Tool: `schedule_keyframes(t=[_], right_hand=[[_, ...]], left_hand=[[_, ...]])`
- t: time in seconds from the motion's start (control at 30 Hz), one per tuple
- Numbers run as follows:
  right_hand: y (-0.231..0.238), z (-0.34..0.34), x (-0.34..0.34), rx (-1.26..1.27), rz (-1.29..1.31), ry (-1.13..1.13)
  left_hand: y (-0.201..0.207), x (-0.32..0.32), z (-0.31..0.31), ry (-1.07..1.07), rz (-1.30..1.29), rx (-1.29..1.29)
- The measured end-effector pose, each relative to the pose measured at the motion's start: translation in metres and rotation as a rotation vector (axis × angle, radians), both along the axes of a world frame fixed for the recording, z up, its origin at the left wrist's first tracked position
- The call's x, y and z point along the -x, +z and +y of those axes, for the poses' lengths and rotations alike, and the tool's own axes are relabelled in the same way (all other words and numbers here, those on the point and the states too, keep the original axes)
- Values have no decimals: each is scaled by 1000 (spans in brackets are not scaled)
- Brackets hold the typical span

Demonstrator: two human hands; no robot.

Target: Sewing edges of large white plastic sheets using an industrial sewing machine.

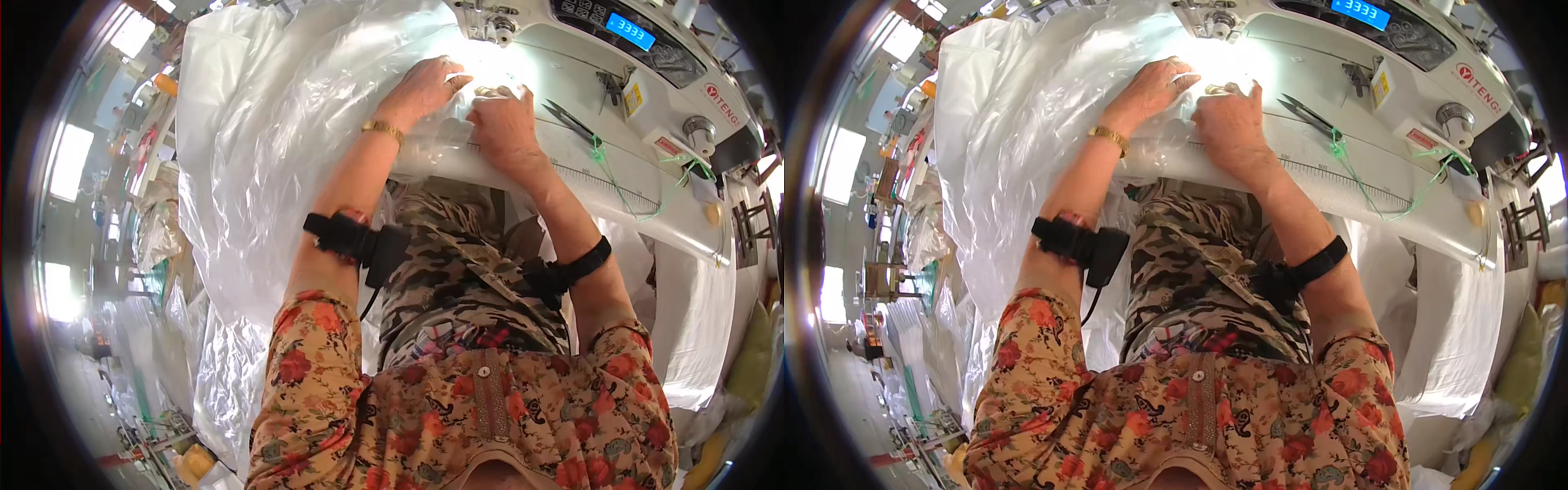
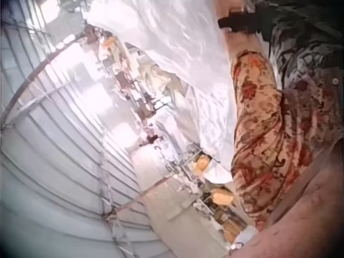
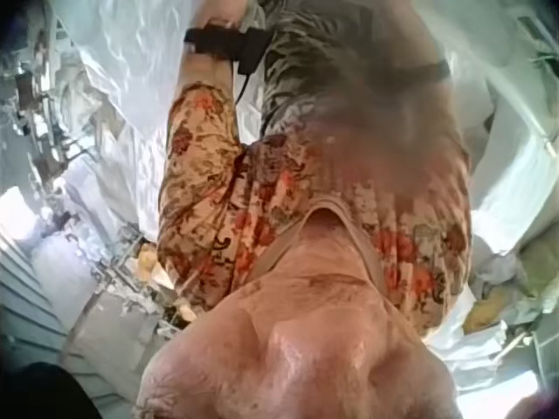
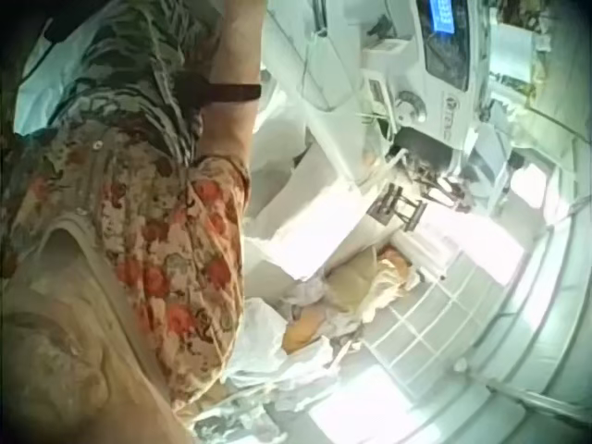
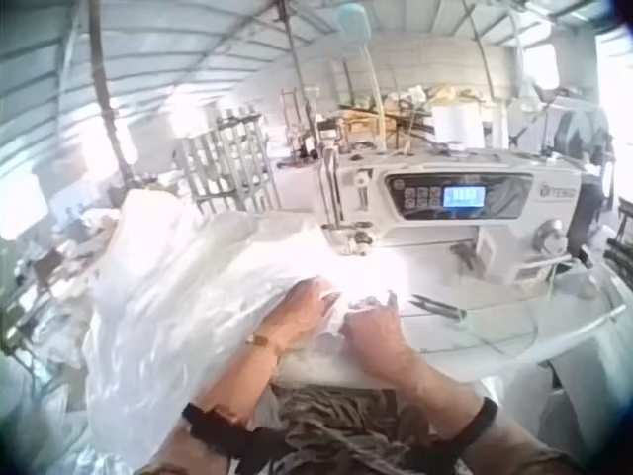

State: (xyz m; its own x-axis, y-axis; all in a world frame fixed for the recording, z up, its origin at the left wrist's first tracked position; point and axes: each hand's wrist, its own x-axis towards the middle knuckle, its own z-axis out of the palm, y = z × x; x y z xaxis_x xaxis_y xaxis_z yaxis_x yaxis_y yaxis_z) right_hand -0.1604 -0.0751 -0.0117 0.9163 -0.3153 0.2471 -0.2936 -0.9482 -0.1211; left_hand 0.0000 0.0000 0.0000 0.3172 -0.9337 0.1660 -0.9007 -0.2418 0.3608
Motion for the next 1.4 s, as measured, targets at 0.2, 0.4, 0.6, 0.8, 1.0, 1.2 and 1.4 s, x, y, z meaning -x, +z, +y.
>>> schedule_keyframes(t=[0.2, 0.4, 0.6, 0.8, 1.0, 1.2, 1.4], right_hand=[[-14, -6, -3, -17, -193, -56], [-9, -5, -3, -56, -228, -52], [-14, -12, -4, -109, -325, -36], [-14, -9, -7, -150, -316, -18], [-14, -14, -6, -187, -277, -42], [-15, -16, -10, -238, -271, -7], [-10, -14, -6, -276, -239, -35]], left_hand=[[-5, 46, 68, 28, -7, 280], [-22, 54, 130, 120, -224, 320], [-12, 23, 160, 34, -89, 349], [15, 6, 148, 277, -276, 268], [10, 69, 88, -36, -309, 484], [-6, 55, 62, 6, -366, 422], [-8, 43, 72, -17, -355, 463]])
